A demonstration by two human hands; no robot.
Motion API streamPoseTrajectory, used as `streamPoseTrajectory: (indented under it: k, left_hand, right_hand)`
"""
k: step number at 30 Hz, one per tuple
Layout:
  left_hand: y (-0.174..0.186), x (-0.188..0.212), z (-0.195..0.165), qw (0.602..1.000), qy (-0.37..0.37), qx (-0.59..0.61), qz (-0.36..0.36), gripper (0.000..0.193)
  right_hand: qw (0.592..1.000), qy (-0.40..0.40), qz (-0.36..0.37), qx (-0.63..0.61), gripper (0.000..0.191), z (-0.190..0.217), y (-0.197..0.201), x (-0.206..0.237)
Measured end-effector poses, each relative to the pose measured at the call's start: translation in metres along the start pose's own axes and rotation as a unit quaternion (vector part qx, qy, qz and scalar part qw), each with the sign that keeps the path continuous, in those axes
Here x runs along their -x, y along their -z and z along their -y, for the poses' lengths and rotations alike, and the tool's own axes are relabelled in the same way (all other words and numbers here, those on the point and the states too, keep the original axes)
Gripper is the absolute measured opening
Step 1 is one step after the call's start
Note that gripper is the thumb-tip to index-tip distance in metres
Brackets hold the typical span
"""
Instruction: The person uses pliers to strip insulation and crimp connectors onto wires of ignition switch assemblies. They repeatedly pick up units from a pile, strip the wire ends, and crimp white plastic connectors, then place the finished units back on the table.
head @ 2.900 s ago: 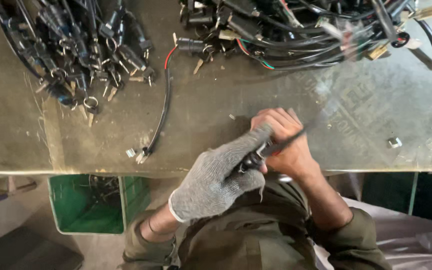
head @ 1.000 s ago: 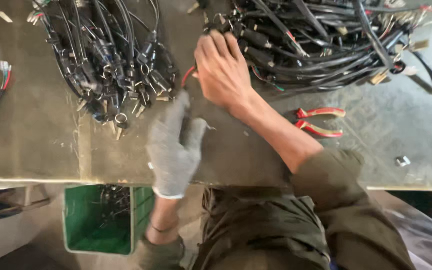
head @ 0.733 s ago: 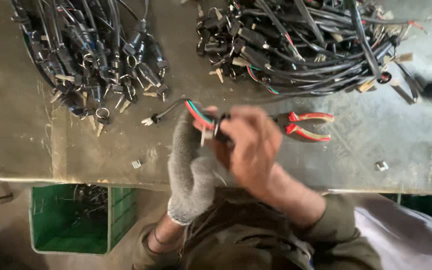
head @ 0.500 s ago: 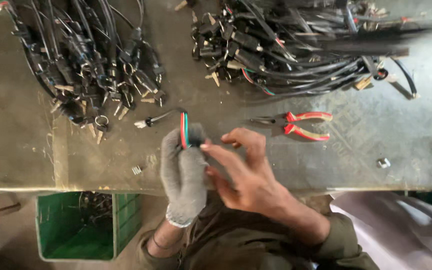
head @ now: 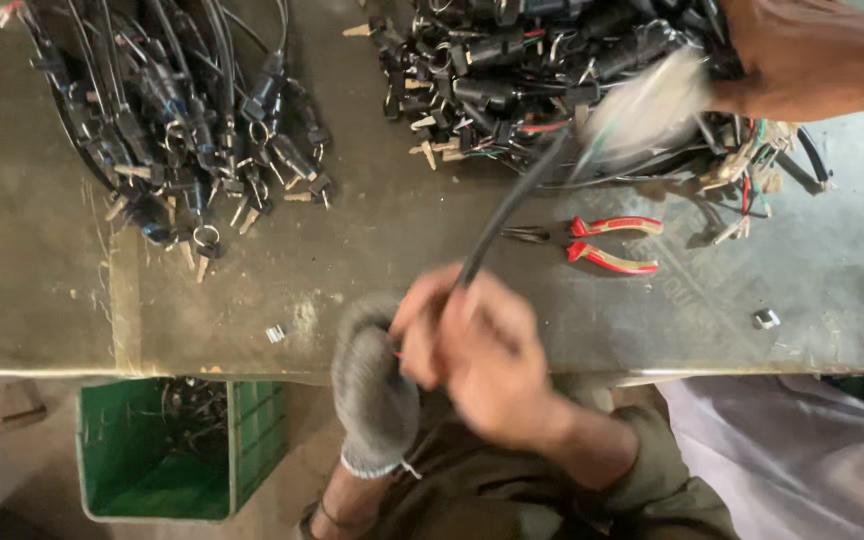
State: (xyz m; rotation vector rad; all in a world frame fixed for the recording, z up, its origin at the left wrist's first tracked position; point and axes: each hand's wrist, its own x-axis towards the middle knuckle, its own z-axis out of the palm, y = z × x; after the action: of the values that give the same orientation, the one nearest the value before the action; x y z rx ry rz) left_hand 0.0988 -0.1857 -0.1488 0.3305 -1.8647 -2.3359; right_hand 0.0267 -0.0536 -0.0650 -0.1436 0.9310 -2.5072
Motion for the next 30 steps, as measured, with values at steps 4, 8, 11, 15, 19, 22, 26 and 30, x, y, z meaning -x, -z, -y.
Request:
streamPoseTrajectory:
  k: [4,8,11,15,19,22,26,30]
  left_hand:
    - [-0.010,-0.016,-0.013,0.993,-0.013,0.044,0.112,0.048]
    - [-0.041,-0.039,-0.045,0.980,-0.018,0.032,0.194,0.055]
    - [-0.046,-0.047,-0.076,0.977,0.009,0.067,0.201,0.061]
    - [-0.027,-0.038,-0.096,0.924,0.041,0.361,0.115,0.061]
    - [-0.031,-0.033,-0.085,0.908,-0.041,0.399,0.120,0.048]
    - [-0.033,-0.029,-0.090,0.899,0.067,0.432,0.036,0.046]
    - [-0.037,-0.029,-0.094,0.881,-0.031,0.469,0.048,0.048]
    - [-0.036,-0.031,-0.076,0.946,-0.041,0.305,0.099,0.034]
  right_hand:
    - [0.904,0.155,0.140,0.373,0.016,-0.012,-0.025,0.017]
    - [0.892,0.148,0.245,0.348,0.015,0.017,-0.011,0.023]
    - [0.767,0.216,0.049,0.602,0.035,0.042,0.002,0.024]
    - [0.618,0.272,0.065,0.735,0.023,0.029,0.005,0.021]
    - [0.640,0.325,0.046,0.694,0.025,-0.003,0.024,0.019]
    - [0.653,0.334,0.015,0.679,0.025,-0.006,0.045,0.028]
    - [0.632,0.283,0.071,0.718,0.037,0.001,0.050,0.034]
    - [0.662,0.283,0.031,0.693,0.028,0.003,0.042,0.026]
